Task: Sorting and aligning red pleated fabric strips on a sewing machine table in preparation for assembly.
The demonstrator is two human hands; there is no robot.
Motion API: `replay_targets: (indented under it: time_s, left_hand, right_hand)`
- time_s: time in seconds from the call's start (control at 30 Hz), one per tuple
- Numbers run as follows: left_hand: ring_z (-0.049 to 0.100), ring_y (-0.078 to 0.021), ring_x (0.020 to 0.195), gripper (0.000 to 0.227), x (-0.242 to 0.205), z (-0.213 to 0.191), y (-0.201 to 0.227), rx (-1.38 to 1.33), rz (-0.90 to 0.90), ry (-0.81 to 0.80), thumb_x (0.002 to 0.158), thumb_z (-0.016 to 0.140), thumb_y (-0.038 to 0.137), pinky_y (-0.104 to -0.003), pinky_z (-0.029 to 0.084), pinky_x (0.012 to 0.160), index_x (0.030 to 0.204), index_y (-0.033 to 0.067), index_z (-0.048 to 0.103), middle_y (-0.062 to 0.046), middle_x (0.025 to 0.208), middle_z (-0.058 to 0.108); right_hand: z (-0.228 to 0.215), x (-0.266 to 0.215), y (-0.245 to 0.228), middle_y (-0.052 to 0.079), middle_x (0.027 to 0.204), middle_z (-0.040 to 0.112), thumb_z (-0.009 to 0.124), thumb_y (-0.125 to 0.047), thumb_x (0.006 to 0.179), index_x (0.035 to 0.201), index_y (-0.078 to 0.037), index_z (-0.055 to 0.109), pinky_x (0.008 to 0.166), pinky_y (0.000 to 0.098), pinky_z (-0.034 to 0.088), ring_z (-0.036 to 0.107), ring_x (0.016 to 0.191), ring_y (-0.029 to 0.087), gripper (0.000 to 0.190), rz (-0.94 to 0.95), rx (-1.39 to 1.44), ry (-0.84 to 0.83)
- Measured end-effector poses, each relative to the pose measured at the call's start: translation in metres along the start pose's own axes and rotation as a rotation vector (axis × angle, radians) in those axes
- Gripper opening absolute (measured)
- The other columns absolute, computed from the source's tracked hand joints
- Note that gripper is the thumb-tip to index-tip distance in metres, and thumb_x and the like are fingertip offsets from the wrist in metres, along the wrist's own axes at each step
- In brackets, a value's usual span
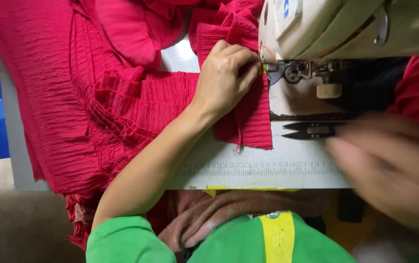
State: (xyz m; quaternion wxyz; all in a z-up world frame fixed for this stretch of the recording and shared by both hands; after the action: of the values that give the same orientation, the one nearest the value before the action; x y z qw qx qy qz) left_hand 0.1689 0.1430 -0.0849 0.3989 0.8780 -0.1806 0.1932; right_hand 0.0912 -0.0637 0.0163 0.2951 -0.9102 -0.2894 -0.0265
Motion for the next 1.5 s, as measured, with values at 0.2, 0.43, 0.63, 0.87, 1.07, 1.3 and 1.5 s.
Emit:
replay_targets:
  time_s: [0.2,0.43,0.63,0.87,1.07,1.3,1.5]
  left_hand:
    - [0.043,-0.0205,0.066,0.009,-0.001,0.001,-0.001,0.022,0.012,0.013,0.080,0.060,0.012,-0.031,0.040,0.058,0.079,0.0037,0.063,-0.005,0.078,0.064]
    - [0.042,-0.0204,0.063,0.008,-0.001,0.002,-0.002,0.032,0.004,0.017,0.079,0.059,0.012,-0.032,0.038,0.057,0.076,0.0054,0.063,-0.004,0.074,0.063]
    - [0.042,-0.0209,0.064,0.007,-0.001,0.002,0.000,0.009,0.028,0.018,0.080,0.058,0.011,-0.032,0.038,0.058,0.077,0.0055,0.061,-0.004,0.074,0.062]
    - [0.041,-0.0210,0.064,0.006,0.000,0.002,0.001,0.025,0.038,0.008,0.079,0.060,0.010,-0.031,0.038,0.059,0.076,0.0048,0.061,-0.003,0.074,0.061]
    - [0.041,-0.0207,0.063,0.009,0.000,0.003,0.002,0.031,0.049,0.016,0.081,0.060,0.011,-0.031,0.038,0.058,0.075,0.0045,0.061,-0.004,0.073,0.061]
    - [0.042,-0.0209,0.066,0.010,-0.003,0.007,-0.003,0.035,0.012,0.011,0.079,0.063,0.015,-0.032,0.041,0.057,0.078,0.0053,0.065,-0.003,0.077,0.063]
    - [0.042,-0.0201,0.066,0.010,-0.003,0.008,-0.004,0.028,-0.001,0.022,0.079,0.063,0.017,-0.031,0.041,0.058,0.077,0.0075,0.066,-0.001,0.075,0.063]
  right_hand:
    - [0.089,0.055,0.073,-0.002,0.060,0.054,0.047,-0.017,0.097,0.092,-0.011,0.056,0.070,0.0343,0.037,0.054,0.064,0.021,0.013,-0.368,-0.642,0.016]
    - [0.086,0.082,0.043,0.018,0.094,0.057,0.045,0.003,0.091,0.110,0.003,0.059,0.056,0.0286,0.046,0.053,0.078,0.024,0.024,-0.157,0.125,-0.035]
    - [0.091,0.080,0.051,0.015,0.084,0.060,0.044,0.005,0.089,0.105,0.004,0.061,0.064,0.0323,0.042,0.054,0.073,0.024,0.023,-0.197,0.118,-0.022]
    - [0.086,0.084,0.047,0.013,0.087,0.064,0.047,-0.002,0.090,0.097,0.001,0.064,0.077,0.0365,0.043,0.057,0.081,0.026,0.019,-0.211,0.031,0.033]
    - [0.090,0.082,0.055,0.017,0.095,0.062,0.054,-0.013,0.093,0.098,0.002,0.061,0.088,0.0390,0.042,0.058,0.093,0.032,0.017,-0.252,-0.072,0.103]
    - [0.099,0.078,0.065,0.015,0.096,0.063,0.056,-0.029,0.096,0.097,-0.001,0.062,0.087,0.0371,0.043,0.059,0.094,0.030,0.028,-0.251,-0.254,0.180]
    - [0.105,0.079,0.070,0.015,0.091,0.062,0.062,-0.023,0.094,0.094,0.000,0.059,0.085,0.0362,0.045,0.060,0.088,0.029,0.022,-0.282,-0.254,0.244]
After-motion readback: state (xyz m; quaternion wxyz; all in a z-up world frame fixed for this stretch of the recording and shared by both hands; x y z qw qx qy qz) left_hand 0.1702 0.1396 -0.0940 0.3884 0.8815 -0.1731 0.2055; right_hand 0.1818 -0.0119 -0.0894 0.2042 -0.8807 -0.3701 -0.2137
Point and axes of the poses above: each hand's wrist, its own x-axis towards the middle knuckle, its own z-axis out of the palm, y = z × x, the point moved 3 cm from there along x, towards the middle knuckle
